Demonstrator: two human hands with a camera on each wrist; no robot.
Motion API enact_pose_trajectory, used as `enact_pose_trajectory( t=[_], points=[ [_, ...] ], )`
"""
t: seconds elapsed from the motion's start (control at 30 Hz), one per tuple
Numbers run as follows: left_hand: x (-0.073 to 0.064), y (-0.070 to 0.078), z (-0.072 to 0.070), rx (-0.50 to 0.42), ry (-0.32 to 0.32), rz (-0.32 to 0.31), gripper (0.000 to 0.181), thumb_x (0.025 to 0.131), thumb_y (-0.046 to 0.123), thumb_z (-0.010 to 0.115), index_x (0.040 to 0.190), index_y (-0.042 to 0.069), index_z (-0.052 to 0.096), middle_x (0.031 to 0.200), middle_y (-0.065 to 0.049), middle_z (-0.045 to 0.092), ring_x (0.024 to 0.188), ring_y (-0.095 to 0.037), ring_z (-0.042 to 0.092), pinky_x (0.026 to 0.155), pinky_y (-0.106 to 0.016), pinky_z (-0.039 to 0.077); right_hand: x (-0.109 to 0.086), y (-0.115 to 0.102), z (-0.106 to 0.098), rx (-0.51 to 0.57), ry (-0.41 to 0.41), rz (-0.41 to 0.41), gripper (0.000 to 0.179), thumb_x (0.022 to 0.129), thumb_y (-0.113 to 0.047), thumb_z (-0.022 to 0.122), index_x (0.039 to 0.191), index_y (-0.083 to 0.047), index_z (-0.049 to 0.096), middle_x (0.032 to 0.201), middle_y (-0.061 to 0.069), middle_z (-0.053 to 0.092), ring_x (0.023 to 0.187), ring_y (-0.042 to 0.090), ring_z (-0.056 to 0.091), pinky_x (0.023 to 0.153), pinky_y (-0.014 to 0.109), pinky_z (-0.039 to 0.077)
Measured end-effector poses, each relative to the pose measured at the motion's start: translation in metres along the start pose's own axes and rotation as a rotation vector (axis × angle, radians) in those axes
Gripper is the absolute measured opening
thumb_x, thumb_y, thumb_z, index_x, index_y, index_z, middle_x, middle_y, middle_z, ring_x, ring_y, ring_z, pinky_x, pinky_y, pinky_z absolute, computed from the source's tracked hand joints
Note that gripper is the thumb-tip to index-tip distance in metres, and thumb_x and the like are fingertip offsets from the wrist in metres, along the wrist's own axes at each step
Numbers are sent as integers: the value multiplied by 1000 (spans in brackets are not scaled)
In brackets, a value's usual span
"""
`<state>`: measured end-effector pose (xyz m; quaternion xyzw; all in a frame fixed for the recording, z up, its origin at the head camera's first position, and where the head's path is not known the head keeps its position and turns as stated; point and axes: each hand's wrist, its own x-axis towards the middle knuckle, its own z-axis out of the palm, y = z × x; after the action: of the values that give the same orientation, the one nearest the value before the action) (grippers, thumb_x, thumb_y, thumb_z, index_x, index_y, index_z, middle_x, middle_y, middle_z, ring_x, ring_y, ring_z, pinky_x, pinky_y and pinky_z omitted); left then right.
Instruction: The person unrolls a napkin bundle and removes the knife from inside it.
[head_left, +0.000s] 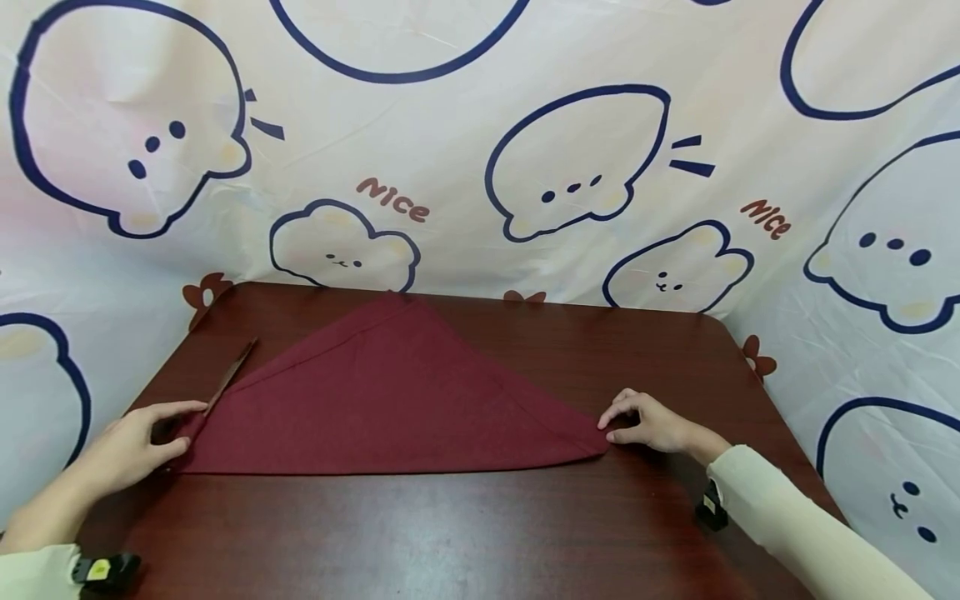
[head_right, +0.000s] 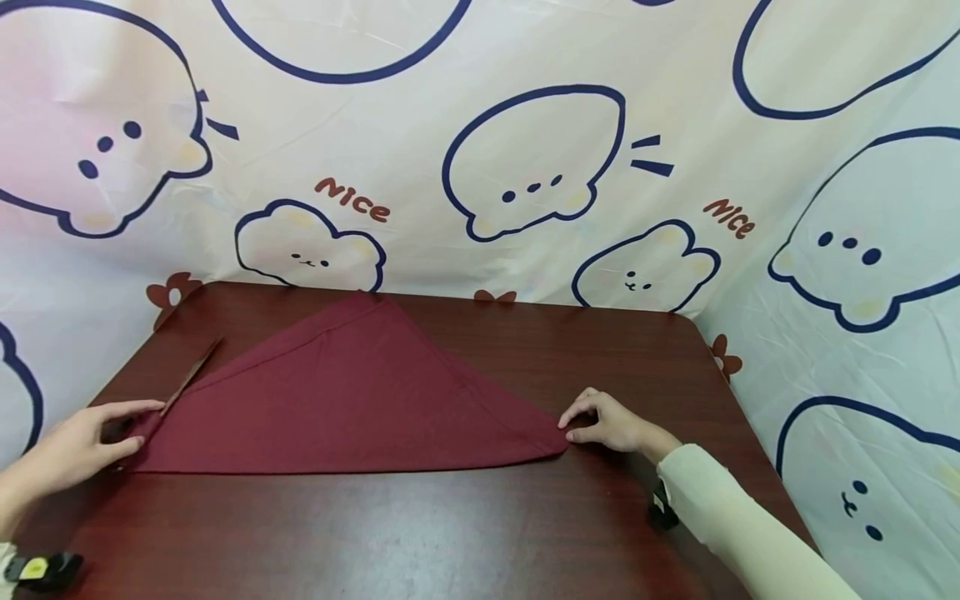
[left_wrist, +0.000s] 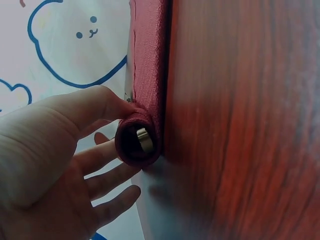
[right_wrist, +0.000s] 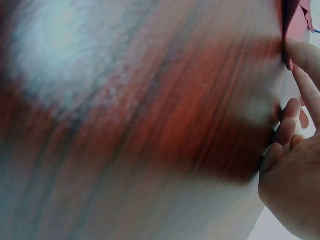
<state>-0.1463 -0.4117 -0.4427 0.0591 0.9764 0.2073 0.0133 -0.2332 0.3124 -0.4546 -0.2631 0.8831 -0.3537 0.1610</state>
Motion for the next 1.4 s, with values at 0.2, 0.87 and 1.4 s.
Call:
enact_pose_trajectory(
  t=[0.2,0.87,1.4],
  points=[
    [-1,4,3,-6,9,3,49,86,8,73,132,-5,58,132,-43,51,118,-59,48,89,-72,41,0,0,1,-40,31,-31,11,88,-18,79,99,-15,79,101,5,60,94,7,49,81,24,42],
    [5,39,13,-2,-9,15,59,83,18,82,133,-2,58,132,-39,54,122,-57,49,95,-73,41,-24,18,-15,-65,57,-67,10,87,-17,79,97,-18,79,99,1,61,91,4,49,76,23,42],
    [7,42,21,-27,60,61,48,80,9,83,123,-1,64,124,-35,59,112,-51,53,91,-70,43,-33,26,-17,-41,95,-107,11,88,-11,78,97,-15,79,98,1,60,92,5,50,78,24,42]
  ],
)
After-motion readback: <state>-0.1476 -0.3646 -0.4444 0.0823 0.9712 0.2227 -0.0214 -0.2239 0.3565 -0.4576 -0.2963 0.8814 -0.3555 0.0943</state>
